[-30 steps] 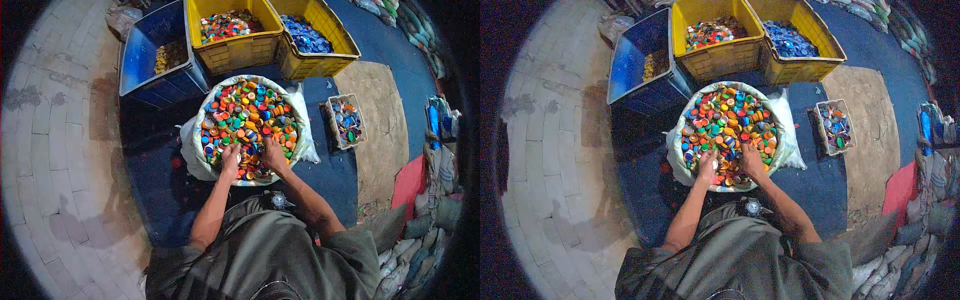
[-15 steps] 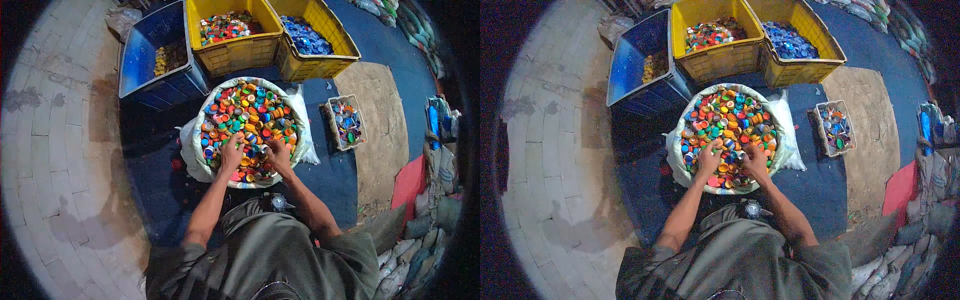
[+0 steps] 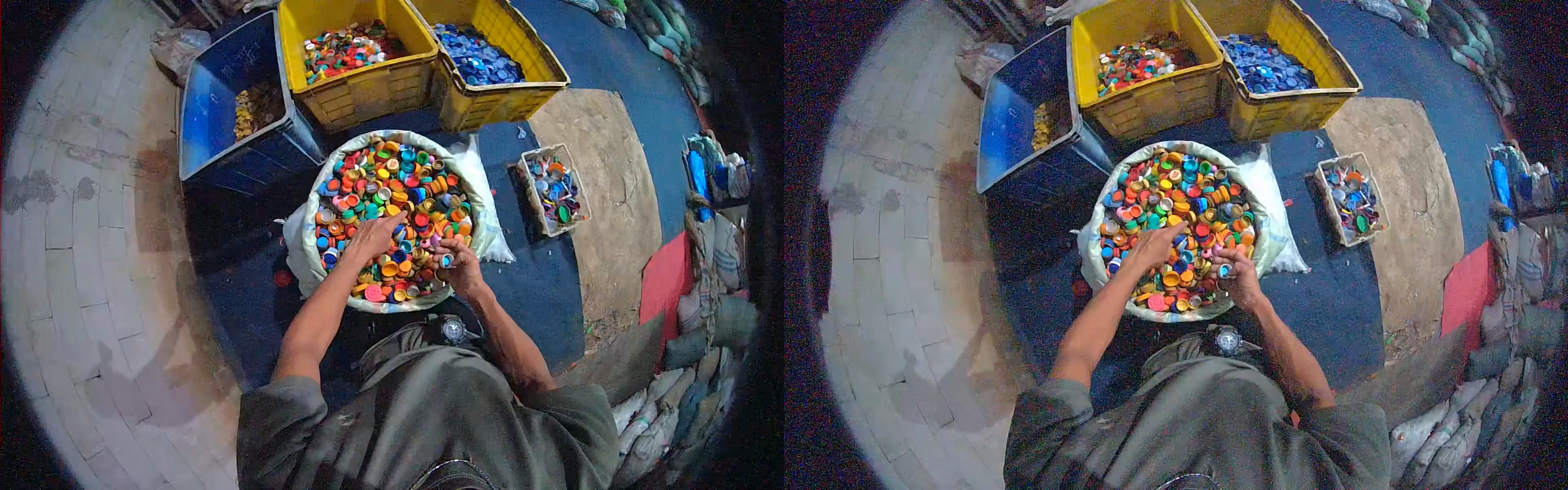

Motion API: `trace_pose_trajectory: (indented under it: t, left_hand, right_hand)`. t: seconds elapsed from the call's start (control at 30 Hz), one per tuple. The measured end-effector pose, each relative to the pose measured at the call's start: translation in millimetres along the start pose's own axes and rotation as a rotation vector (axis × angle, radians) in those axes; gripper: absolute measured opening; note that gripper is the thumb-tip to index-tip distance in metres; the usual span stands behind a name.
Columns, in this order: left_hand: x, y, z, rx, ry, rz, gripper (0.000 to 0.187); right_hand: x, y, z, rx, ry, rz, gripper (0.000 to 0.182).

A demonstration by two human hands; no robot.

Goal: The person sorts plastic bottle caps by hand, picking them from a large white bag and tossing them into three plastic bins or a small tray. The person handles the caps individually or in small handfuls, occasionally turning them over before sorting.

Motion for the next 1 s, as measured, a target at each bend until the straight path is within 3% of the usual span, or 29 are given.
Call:
trace_pose_trajectory:
  t: [0.2, 0.27, 0.3, 0.4, 0.5, 0.6, 0.87, 1.0]
  left_hand:
    - [-7.8, -4.6, -3.5, 0.042, -0.057, 0.064, 0.066]
    - [-3.2, -6.3, -9.3, -0.058, -0.049, 0.042, 0.061]
    - [-2.7, -5.6, -8.1, -0.108, -0.044, 0.034, 0.059]
    - [2.2, -4.5, -2.8, 0.000, -0.014, 0.066, 0.053]
    - [10.1, -2.6, -9.4, -0.071, -0.011, -0.010, 0.047]
    - [10.5, -2.5, -6.9, 0.051, -0.091, 0.054, 0.041]
    - [11.3, 4.8, -7.4, -0.093, 0.093, 0.106, 0.036]
    - [5.7, 3.0, -9.7, -0.111, 0.109, 0.181, 0.036]
  right_hand:
    - [-2.4, 3.9, 5.0, 0.033, -0.107, -0.057, 0.051]
    - [2.3, 7.1, -10.2, -0.001, -0.076, -0.063, 0.056]
    - [1.2, 6.0, -9.4, 0.005, -0.080, -0.059, 0.056]
    - [1.3, 3.7, -9.2, 0.019, -0.015, -0.049, 0.052]
    - [0.4, 5.2, -17.0, 0.035, 0.128, -0.039, 0.045]
    - [-3.1, 5.7, -16.0, 0.064, 0.125, -0.028, 0.045]
    - [-4.2, 3.4, -26.3, 0.072, 0.030, -0.065, 0.043]
    - [-7.6, -2.0, -22.5, 0.061, 0.125, -0.082, 0.042]
Point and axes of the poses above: each hand's wrist, its own y-axis away from the middle knuckle, its own z-axis out of the back of the hand, x = y × z, the point moved 1 cm from there along -y, towards the middle knuckle, and after that the axes turned 5 degrees about x, right-handed, at the moved point
